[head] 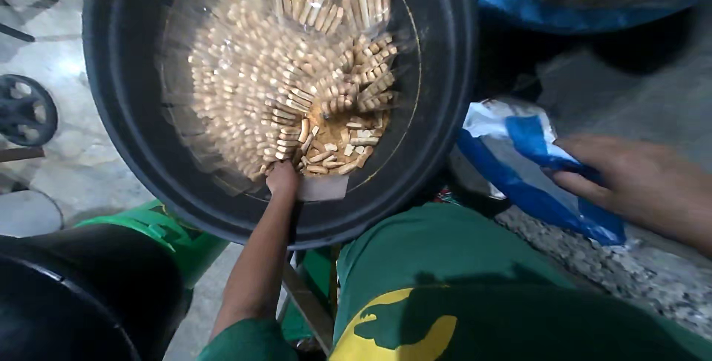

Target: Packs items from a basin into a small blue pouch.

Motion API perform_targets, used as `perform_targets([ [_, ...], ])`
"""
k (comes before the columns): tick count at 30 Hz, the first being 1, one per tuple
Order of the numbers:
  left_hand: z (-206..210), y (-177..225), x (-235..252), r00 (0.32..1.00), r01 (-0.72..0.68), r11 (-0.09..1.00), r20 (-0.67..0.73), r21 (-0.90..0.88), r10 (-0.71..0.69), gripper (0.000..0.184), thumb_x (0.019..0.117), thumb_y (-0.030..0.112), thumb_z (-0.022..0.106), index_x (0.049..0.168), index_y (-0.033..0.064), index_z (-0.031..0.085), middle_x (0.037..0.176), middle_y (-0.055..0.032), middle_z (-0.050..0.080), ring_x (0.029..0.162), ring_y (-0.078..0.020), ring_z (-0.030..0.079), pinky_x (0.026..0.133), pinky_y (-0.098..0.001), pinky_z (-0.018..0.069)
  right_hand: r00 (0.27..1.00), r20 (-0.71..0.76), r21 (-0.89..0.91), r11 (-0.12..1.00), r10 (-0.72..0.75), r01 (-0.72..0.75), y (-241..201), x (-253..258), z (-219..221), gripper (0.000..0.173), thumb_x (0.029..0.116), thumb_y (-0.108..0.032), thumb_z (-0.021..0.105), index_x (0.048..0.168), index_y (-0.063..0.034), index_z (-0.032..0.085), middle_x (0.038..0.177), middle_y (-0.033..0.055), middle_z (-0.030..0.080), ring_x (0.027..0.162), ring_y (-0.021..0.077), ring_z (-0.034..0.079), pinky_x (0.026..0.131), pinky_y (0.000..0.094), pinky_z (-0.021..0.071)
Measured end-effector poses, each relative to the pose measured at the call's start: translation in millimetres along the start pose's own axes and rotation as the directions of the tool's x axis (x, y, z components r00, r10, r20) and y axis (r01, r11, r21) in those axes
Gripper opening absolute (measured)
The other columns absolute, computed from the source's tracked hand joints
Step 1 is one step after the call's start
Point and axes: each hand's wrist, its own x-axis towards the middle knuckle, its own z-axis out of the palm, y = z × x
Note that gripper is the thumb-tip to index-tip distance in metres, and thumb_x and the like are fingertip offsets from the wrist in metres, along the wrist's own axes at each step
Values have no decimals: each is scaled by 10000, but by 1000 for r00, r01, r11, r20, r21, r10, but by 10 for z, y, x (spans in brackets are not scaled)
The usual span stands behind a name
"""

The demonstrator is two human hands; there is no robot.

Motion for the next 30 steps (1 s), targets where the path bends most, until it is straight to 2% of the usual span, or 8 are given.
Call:
perform_targets([
  [7, -14, -136, 0, 978, -205, 967, 13, -151, 210, 505, 1025, 282, 630, 1428, 5, 506, 1288, -285, 626, 1239, -452, 592, 1058, -621, 431, 999, -20, 58, 997, 51, -50, 52, 14, 72, 75, 949, -50, 671, 967, 23, 675, 884, 193, 658, 778, 394, 678, 651, 609, 530],
  [12, -16, -144, -33, 961, -275, 907, -107, -319, 254, 402, 1003, 177, 660, 1318, -64, 597, 1251, -307, 628, 1204, -448, 597, 1063, -581, 431, 997, 31, 45, 997, 68, -70, 12, 62, 89, 66, 943, -34, 698, 958, 24, 671, 890, 190, 660, 778, 385, 682, 665, 598, 543],
  [17, 47, -23, -112, 985, -165, 784, -140, -599, 101, 391, 948, 84, 702, 1294, -67, 601, 1261, -320, 595, 1167, -428, 603, 1019, -555, 472, 991, -89, 115, 989, 99, -88, 19, -6, 55, 111, 948, -50, 668, 1000, 47, 671, 910, 228, 663, 790, 420, 670, 672, 633, 518],
  [22, 100, 49, -148, 1000, -26, 553, -16, -832, 23, 292, 1057, 129, 533, 1287, -45, 576, 1077, -221, 644, 877, -261, 649, 823, -417, 546, 982, -142, 207, 973, 128, -97, -133, 35, 104, 149, 960, -73, 635, 1027, 59, 652, 889, 238, 658, 778, 423, 667, 675, 636, 515],
  [24, 38, 42, -180, 998, -65, 737, -61, -673, 32, 317, 1087, 186, 470, 1313, -3, 588, 1100, -210, 673, 908, -279, 686, 832, -445, 560, 984, -137, 214, 973, 116, -85, -137, 56, 153, 144, 960, -80, 629, 997, 58, 636, 858, 225, 638, 762, 409, 655, 660, 616, 507],
  [26, -128, 33, -292, 998, -65, 970, -31, -233, 59, 370, 1086, 222, 459, 1405, 75, 575, 1288, -235, 648, 1177, -400, 641, 982, -596, 494, 987, -118, 202, 976, 105, -80, -114, 51, 158, 115, 953, -51, 643, 977, 62, 640, 855, 227, 641, 766, 410, 658, 663, 612, 511],
  [28, -315, 60, -476, 1000, -27, 999, 15, 33, 27, 384, 1084, 272, 461, 1371, 63, 608, 1350, -252, 615, 1271, -455, 574, 1008, -658, 448, 991, -73, 177, 980, 110, -95, -69, 38, 136, 87, 949, -33, 664, 960, 50, 641, 851, 216, 645, 764, 400, 663, 665, 603, 522],
  [30, -408, 42, -568, 989, -60, 998, -137, -19, 57, 374, 1078, 294, 492, 1266, 5, 635, 1209, -279, 666, 1172, -482, 623, 952, -661, 475, 992, -48, 153, 982, 117, -109, -51, 33, 112, 76, 951, -28, 673, 941, 38, 636, 829, 201, 638, 741, 388, 661, 647, 593, 524],
])
